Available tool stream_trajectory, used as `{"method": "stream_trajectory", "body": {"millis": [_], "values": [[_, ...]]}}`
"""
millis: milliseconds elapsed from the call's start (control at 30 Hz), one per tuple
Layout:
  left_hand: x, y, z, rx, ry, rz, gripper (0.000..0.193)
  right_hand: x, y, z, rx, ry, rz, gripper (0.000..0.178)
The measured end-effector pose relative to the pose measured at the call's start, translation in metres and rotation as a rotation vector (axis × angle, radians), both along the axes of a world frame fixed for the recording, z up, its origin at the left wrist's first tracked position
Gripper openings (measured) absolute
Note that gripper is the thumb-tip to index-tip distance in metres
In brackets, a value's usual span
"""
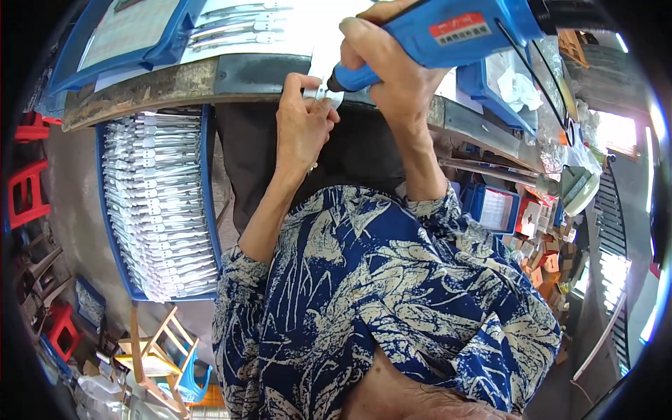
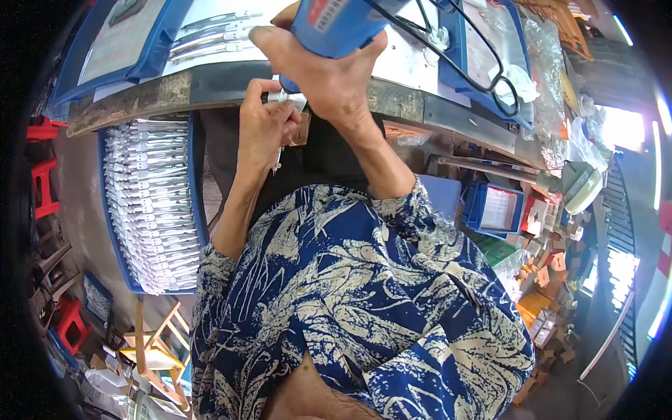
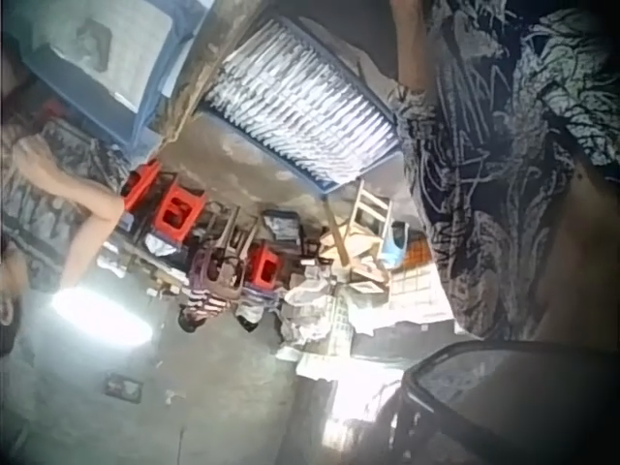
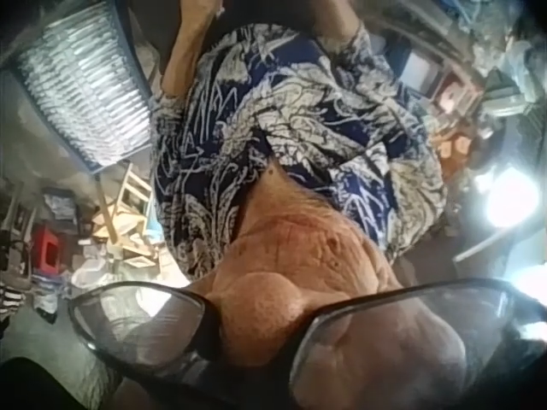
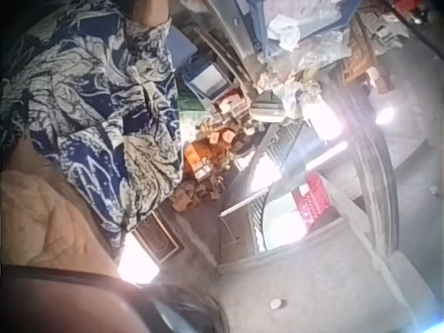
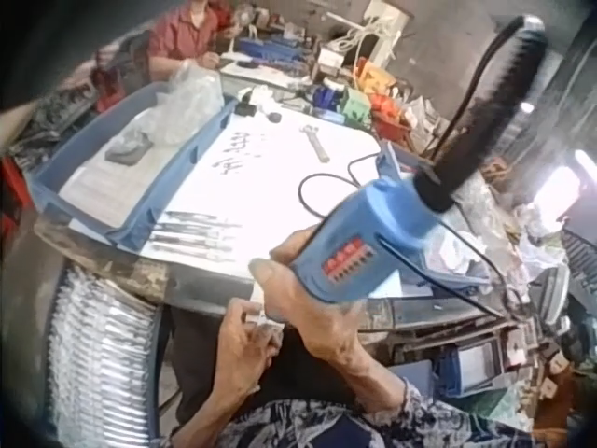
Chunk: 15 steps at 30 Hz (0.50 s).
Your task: Assembling small metal and plastic hardware components using an electric screwdriver and manual hand tools.
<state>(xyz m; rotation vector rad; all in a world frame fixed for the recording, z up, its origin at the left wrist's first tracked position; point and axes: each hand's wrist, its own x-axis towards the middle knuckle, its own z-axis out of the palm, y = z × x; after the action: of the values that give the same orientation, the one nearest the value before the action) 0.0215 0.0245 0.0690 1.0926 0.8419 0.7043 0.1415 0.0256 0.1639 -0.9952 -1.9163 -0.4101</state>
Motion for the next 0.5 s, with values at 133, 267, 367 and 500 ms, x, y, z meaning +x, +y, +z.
{"method": "stream_trajectory", "body": {"millis": [133, 267, 367, 500], "values": [[0.003, 0.009, -0.003, -0.055, -0.026, -0.02, 0.017, 0.001, 0.007, -0.01, -0.005, 0.154, 0.12, 0.024], [0.004, 0.009, -0.007, -0.059, -0.029, -0.019, 0.018, -0.007, 0.002, -0.011, -0.301, 0.897, 0.147, 0.019], [0.006, 0.01, -0.002, -0.072, -0.025, -0.022, 0.019, -0.017, -0.009, 0.009, -0.402, 0.912, -0.121, 0.019], [0.002, 0.012, -0.004, -0.074, -0.008, -0.011, 0.02, -0.022, -0.009, 0.014, -0.448, 1.127, -0.037, 0.019]]}}
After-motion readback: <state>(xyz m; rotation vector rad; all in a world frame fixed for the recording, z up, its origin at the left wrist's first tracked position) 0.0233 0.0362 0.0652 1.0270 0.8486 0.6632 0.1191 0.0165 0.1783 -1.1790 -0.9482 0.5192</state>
